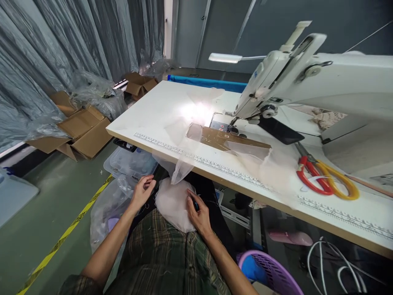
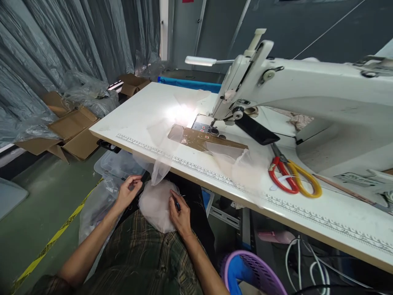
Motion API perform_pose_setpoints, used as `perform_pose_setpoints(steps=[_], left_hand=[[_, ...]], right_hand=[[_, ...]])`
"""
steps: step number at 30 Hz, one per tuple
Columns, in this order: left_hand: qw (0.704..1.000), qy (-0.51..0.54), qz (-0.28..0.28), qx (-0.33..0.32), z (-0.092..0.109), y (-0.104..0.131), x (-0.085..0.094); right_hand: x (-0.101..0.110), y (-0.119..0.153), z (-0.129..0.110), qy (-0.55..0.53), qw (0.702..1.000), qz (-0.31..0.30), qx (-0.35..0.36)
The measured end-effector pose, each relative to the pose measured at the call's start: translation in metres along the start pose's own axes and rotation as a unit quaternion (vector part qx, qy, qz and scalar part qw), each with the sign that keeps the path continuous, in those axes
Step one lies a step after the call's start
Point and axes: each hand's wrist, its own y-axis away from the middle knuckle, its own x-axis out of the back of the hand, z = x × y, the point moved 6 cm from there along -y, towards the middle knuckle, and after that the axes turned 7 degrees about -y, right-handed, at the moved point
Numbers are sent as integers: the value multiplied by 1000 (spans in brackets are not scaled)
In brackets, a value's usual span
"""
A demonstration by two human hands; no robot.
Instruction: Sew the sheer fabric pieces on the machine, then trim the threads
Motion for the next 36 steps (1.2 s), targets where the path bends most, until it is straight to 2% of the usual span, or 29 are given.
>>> perform_pose_setpoints(steps=[4, 6, 8, 10, 13, 16, 17, 19, 21, 22, 23, 24, 26, 28, 29, 30, 32, 34, 36], left_hand=[[988, -57, -32, -140, 67, 9, -35], [978, -97, -24, -184, 91, 11, -45], [972, -108, -34, -205, 103, 12, -50], [971, -93, -66, -211, 106, 15, -50], [973, -65, -120, -187, 96, 25, -41], [971, -49, -158, -170, 85, 33, -32], [973, -40, -148, -170, 83, 32, -29], [984, -14, -77, -159, 84, 21, -20], [993, 38, 6, -114, 86, 6, -12], [993, 76, 17, -83, 88, -2, -13], [991, 119, -1, -55, 91, -8, -17], [985, 163, -48, -32, 95, -11, -24], [957, 229, -179, -6, 105, -7, -40], [923, 250, -293, 7, 108, 8, -50], [910, 248, -331, 16, 105, 17, -52], [902, 242, -356, 27, 101, 25, -52], [893, 225, -386, 51, 89, 37, -52], [888, 218, -400, 67, 80, 44, -52], [884, 216, -410, 59, 78, 46, -53]], right_hand=[[14, -1, -12, 1, 999, 29, 24], [23, -5, -19, 4, 998, 44, 36], [31, -12, -27, 6, 997, 64, 41], [37, -22, -37, -6, 996, 86, 38], [35, -42, -54, -60, 994, 95, 16], [17, -60, -64, -133, 989, 41, -52], [11, -64, -67, -149, 986, 27, -68], [3, -70, -72, -166, 983, 21, -77], [-1, -72, -75, -174, 982, 30, -72], [-1, -71, -77, -178, 981, 34, -70], [0, -69, -79, -181, 980, 38, -67], [2, -65, -81, -184, 980, 38, -61], [8, -53, -91, -183, 982, 18, -32], [11, -38, -104, -184, 982, -45, 7], [11, -30, -109, -189, 978, -88, 16], [11, -24, -112, -202, 971, -130, 11], [9, -15, -110, -250, 949, -189, -44], [7, -14, -99, -320, 919, -192, -130], [4, -15, -88, -379, 887, -171, -203]])
